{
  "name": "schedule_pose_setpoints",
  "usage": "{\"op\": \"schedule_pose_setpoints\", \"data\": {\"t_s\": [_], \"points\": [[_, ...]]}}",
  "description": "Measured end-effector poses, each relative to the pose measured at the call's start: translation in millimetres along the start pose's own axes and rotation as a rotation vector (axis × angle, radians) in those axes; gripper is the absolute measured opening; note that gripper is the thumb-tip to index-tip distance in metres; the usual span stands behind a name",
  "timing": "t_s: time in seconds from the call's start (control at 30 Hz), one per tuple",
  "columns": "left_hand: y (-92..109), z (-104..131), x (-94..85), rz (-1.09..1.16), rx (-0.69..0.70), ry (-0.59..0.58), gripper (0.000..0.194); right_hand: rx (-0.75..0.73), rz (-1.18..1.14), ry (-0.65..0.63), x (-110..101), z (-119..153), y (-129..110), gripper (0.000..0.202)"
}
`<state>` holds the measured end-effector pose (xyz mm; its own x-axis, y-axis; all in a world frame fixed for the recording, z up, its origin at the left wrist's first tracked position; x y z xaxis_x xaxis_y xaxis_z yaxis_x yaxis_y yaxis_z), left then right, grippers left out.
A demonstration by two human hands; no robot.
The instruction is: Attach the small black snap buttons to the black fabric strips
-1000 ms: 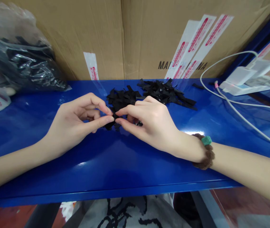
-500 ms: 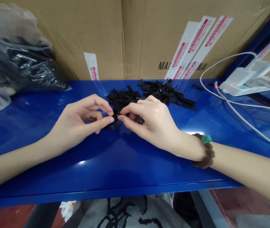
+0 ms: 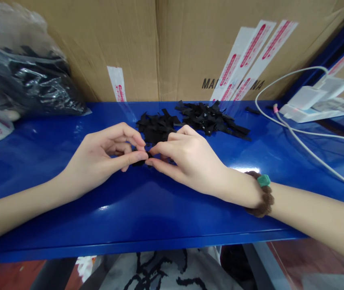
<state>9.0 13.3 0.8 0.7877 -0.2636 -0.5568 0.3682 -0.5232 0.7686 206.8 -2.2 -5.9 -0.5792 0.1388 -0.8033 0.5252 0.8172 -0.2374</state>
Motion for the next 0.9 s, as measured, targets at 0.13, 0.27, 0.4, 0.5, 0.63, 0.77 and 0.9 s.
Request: {"op": "schedule_pose_setpoints", "data": {"t_s": [0.13, 0.27, 0.4, 0.5, 0.63, 0.77, 0.9], "points": [[-1, 0, -1.1, -0.029, -0.005, 0.006, 0.015, -0.037, 0.039, -0.009, -1, -1, -1, 0.019], [-2, -1, -4.6, -0.097, 0.010, 0.042, 0.017, -0.027, 0.242, 0.040, -13, -3, 11, 0.020], [-4, -1, -9.0, -0.401, 0.139, 0.004, 0.012, 0.047, 0.759, 0.048, -41, -6, 40, 0.035], [-5, 0, -11.0, -0.700, 0.343, -0.044, 0.013, 0.382, 1.067, -0.191, -56, -7, 62, 0.051], [-6, 3, -10.6, -0.954, 0.554, -0.077, 0.021, 0.469, 1.068, -0.324, -52, -6, 73, 0.040], [-9, 3, -8.9, -1.023, 0.589, -0.152, 0.024, 0.429, 1.007, -0.398, -44, -4, 66, 0.033], [-12, 1, -8.7, -1.021, 0.546, -0.176, 0.024, 0.338, 0.885, -0.309, -41, -4, 46, 0.037]]}}
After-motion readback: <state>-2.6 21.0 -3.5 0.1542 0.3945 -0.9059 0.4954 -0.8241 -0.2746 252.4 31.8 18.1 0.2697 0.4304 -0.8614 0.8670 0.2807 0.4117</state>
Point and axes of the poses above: each hand's wrist, its own z-axis away from the middle knuckle, its own x-axis out of the palm, y = z × x, the point moved 1 cm from there along -z, towards the middle knuckle, and after that the axes turned 7 degrees about -z, right-handed, at the moved point
